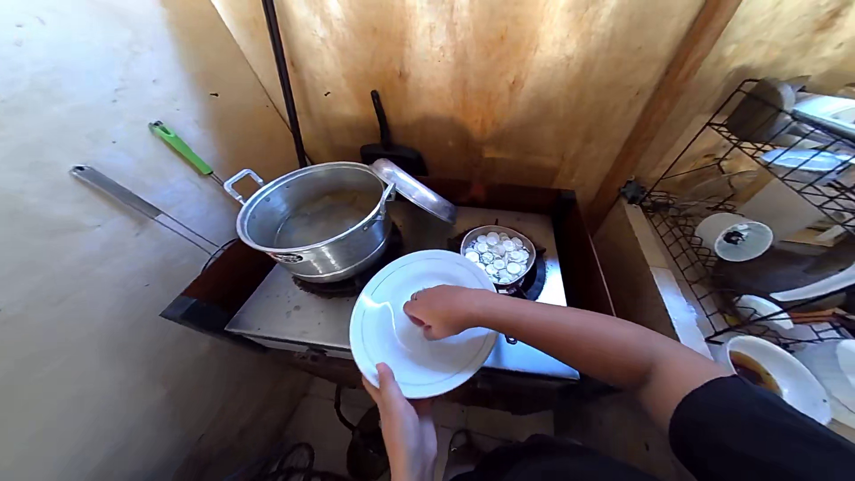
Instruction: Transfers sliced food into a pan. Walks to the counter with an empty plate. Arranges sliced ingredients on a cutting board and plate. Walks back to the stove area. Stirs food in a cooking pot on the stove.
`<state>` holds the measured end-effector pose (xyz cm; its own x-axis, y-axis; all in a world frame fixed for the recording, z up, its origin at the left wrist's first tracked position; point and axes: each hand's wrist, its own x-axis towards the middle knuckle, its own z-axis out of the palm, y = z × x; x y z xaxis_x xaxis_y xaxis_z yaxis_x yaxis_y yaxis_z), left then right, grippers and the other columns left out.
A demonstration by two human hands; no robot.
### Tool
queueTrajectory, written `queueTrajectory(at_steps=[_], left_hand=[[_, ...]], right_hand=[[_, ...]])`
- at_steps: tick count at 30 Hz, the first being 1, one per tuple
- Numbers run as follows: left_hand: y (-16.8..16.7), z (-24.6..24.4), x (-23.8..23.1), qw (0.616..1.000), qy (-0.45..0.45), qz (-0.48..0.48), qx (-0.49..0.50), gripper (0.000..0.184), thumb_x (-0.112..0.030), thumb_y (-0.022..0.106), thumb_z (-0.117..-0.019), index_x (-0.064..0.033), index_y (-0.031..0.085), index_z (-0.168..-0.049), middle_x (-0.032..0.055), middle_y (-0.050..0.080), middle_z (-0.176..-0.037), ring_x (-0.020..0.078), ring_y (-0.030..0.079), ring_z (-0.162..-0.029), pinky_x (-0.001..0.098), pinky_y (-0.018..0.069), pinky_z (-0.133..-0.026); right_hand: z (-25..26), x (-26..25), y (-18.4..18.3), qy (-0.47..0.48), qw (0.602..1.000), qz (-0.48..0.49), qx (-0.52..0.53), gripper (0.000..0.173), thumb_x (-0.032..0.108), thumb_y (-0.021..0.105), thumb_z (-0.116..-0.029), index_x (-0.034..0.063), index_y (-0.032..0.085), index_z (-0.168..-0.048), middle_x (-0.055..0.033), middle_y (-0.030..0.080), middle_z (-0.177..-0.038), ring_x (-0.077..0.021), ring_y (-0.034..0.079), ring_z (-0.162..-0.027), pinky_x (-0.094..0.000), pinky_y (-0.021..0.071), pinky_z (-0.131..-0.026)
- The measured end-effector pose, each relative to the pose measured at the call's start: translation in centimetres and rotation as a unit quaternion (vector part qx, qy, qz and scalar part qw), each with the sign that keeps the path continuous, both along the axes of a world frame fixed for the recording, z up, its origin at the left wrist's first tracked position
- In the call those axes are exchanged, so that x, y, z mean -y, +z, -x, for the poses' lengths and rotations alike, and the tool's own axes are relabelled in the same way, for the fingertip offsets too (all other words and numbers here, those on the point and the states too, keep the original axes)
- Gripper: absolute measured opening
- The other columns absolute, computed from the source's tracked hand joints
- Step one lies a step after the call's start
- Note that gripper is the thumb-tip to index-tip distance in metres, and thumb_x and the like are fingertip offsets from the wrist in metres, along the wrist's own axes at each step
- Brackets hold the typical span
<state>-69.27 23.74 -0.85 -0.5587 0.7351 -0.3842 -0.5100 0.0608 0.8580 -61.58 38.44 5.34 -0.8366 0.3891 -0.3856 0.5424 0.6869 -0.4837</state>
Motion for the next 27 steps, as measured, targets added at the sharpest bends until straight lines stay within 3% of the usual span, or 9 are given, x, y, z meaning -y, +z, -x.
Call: queueTrajectory(at_steps=[2,5,9,12,16,18,22,24,27], left_hand=[[-0.4,1.0,0.9,1.000,0.002,0.011,-0.001,0.055,-0.040,0.024,-0.1124,-0.0233,0.007,-0.162,0.0143,0.048,-0.146,0.0196,0.064,-0.117,0.0366,0.0598,-0.085],[-0.7,2.7,2.0,1.000,0.010,0.021,-0.001,0.053,-0.039,0.024,-0.1126,-0.0244,0.008,-0.161,0.0123,0.052,-0.140,0.0161,0.067,-0.110,0.0330,0.0611,-0.079],[-1.2,5.3,2.9,0.999,0.008,0.023,-0.024,0.053,-0.040,0.022,-0.1122,-0.0230,0.006,-0.160,0.0087,0.052,-0.137,0.0097,0.066,-0.109,0.0287,0.0609,-0.079],[-2.6,7.6,3.4,0.999,-0.005,0.016,-0.040,0.054,-0.041,0.020,-0.1118,-0.0226,0.006,-0.161,0.0058,0.050,-0.140,0.0070,0.062,-0.115,0.0290,0.0587,-0.086],[-2.5,9.2,3.2,0.997,-0.033,-0.001,-0.071,0.050,-0.039,0.017,-0.1121,-0.0186,0.014,-0.158,-0.0015,0.053,-0.134,-0.0015,0.061,-0.113,0.0232,0.0568,-0.089],[-1.6,8.7,3.3,0.996,-0.051,-0.024,-0.066,0.050,-0.038,0.017,-0.1119,-0.0185,0.014,-0.158,-0.0007,0.054,-0.136,0.0024,0.062,-0.116,0.0266,0.0575,-0.092],[-0.6,7.4,4.6,0.989,-0.100,-0.042,-0.101,0.048,-0.035,0.014,-0.1122,-0.0140,0.021,-0.155,-0.0050,0.053,-0.131,-0.0070,0.058,-0.114,0.0190,0.0542,-0.092],[0.1,5.4,5.7,0.983,-0.143,-0.053,-0.101,0.049,-0.035,0.013,-0.1121,-0.0141,0.015,-0.156,-0.0049,0.051,-0.134,-0.0081,0.056,-0.116,0.0181,0.0528,-0.094],[0.6,0.8,7.9,0.970,-0.216,-0.065,-0.095,0.049,-0.039,0.017,-0.1118,-0.0161,0.019,-0.155,-0.0063,0.056,-0.131,-0.0049,0.060,-0.113,0.0214,0.0560,-0.092]], right_hand=[[-0.2,0.6,0.2,0.005,0.999,0.005,-0.048,0.026,0.000,0.063,-0.0962,-0.0091,0.062,-0.120,-0.0276,0.066,-0.112,-0.0426,0.063,-0.110,-0.0584,0.0476,-0.095],[-2.7,0.4,2.7,-0.086,0.979,-0.054,-0.177,0.018,0.001,0.057,-0.0997,-0.0092,0.065,-0.113,-0.0246,0.069,-0.104,-0.0363,0.068,-0.101,-0.0520,0.0524,-0.092],[-8.3,-2.7,3.0,-0.245,0.888,-0.240,-0.305,0.013,0.006,0.065,-0.0986,-0.0022,0.068,-0.108,-0.0164,0.071,-0.095,-0.0279,0.071,-0.085,-0.0462,0.0600,-0.079],[-10.9,-4.6,-0.5,-0.339,0.871,-0.255,-0.248,0.014,0.010,0.065,-0.0992,-0.0010,0.069,-0.108,-0.0163,0.072,-0.094,-0.0302,0.071,-0.084,-0.0500,0.0595,-0.079],[-13.4,-4.7,-3.3,-0.376,0.899,-0.183,-0.130,0.030,0.018,0.055,-0.1065,-0.0005,0.070,-0.125,-0.0209,0.073,-0.112,-0.0374,0.070,-0.105,-0.0576,0.0521,-0.098],[-15.1,-2.8,-2.3,-0.396,0.869,-0.236,-0.178,0.031,0.019,0.053,-0.1067,-0.0013,0.070,-0.122,-0.0205,0.073,-0.109,-0.0360,0.071,-0.101,-0.0558,0.0543,-0.095],[-19.3,4.9,0.8,-0.431,0.779,-0.365,-0.272,0.023,0.016,0.052,-0.1062,0.0016,0.070,-0.103,-0.0120,0.070,-0.086,-0.0227,0.068,-0.076,-0.0414,0.0586,-0.071],[-21.5,10.0,1.8,-0.466,0.771,-0.333,-0.279,0.025,0.010,0.048,-0.1055,0.0003,0.070,-0.102,-0.0111,0.069,-0.083,-0.0197,0.066,-0.071,-0.0382,0.0577,-0.067],[-25.0,18.9,1.7,-0.543,0.771,-0.180,-0.279,0.033,0.016,0.040,-0.1096,-0.0007,0.068,-0.117,-0.0093,0.070,-0.090,-0.0129,0.064,-0.072,-0.0309,0.0558,-0.069]])
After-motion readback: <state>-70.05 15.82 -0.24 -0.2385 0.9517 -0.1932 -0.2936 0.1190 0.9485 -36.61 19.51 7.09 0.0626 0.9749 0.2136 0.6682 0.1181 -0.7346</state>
